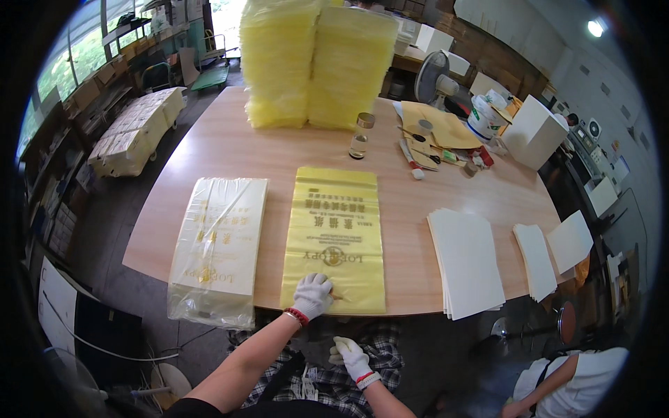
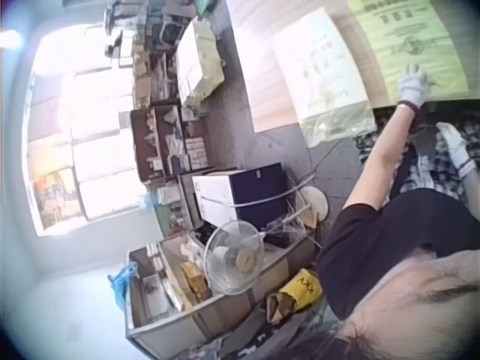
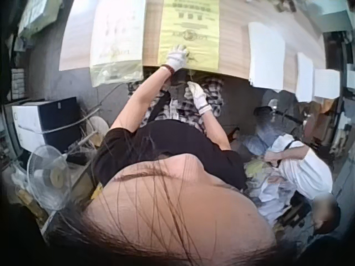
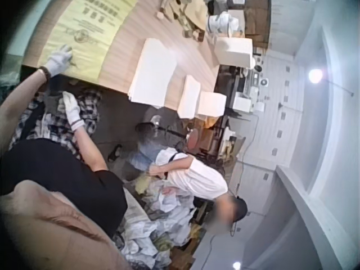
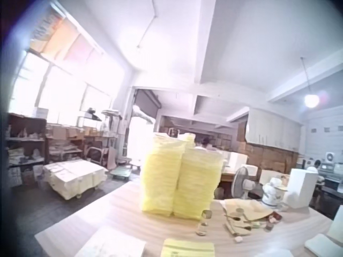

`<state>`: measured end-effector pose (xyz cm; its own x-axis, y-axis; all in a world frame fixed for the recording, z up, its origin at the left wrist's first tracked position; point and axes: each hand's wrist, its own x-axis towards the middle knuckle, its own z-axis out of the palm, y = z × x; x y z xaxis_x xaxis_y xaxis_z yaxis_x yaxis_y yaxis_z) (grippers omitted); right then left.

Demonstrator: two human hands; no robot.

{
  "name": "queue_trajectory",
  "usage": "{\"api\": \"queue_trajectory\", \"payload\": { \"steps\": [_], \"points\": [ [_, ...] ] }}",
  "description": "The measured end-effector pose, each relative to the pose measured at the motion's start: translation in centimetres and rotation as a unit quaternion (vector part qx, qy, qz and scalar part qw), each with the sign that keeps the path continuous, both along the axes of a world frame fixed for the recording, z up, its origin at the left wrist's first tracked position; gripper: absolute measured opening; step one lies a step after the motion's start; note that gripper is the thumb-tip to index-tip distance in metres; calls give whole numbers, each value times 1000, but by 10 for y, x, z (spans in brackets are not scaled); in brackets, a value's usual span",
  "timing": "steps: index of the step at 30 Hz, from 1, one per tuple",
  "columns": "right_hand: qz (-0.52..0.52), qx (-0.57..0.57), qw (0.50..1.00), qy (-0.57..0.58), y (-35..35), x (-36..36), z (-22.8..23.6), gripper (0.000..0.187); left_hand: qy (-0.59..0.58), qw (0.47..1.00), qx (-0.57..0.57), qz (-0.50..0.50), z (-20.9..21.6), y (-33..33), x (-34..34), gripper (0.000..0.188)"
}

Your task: The person repeatedly picks up white books from a stack, places them into yellow plastic bags, and sets the filled bags aside. The process is performed one at a time in a repetitive loop.

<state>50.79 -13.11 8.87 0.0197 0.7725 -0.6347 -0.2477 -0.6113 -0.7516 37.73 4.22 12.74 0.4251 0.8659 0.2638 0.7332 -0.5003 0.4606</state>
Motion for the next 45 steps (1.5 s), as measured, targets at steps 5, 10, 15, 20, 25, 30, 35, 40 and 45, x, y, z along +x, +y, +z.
{"api": "queue_trajectory", "payload": {
  "steps": [5, 10, 15, 20, 25, 30, 35, 40, 45],
  "points": [
    [20, 12, 999, 34, 8, 5, 12, 36, 67, 992, -37, -105, -15, 23, 0, 21],
    [47, 77, 995, 31, 46, 5, 23, 35, 85, 991, 0, -107, -8, 14, -2, 20],
    [52, 75, 995, 28, 63, 13, 36, 35, 74, 985, -109, -107, -4, 38, 1, 20],
    [31, 77, 996, 42, 72, 18, 33, 33, 59, 984, 92, -144, 7, 19, -2, 15],
    [57, 78, 994, 59, 66, 21, 34, 33, 25, 987, -86, -137, -10, 34, -6, 13],
    [-78, 42, 990, 107, 97, 9, 57, 35, -11, 982, -154, -111, 19, 42, 1, 12],
    [-87, 201, 956, -196, 145, 9, 40, 34, -104, 978, -153, -100, 20, 62, -2, 10],
    [52, 292, 680, -671, 115, 61, 33, 25, -483, 784, -388, 36, 38, 110, -16, 8],
    [-111, 561, 694, -437, 153, 1, 105, 27, -326, 847, -420, -20, 71, 92, 22, 19]
  ]
}}
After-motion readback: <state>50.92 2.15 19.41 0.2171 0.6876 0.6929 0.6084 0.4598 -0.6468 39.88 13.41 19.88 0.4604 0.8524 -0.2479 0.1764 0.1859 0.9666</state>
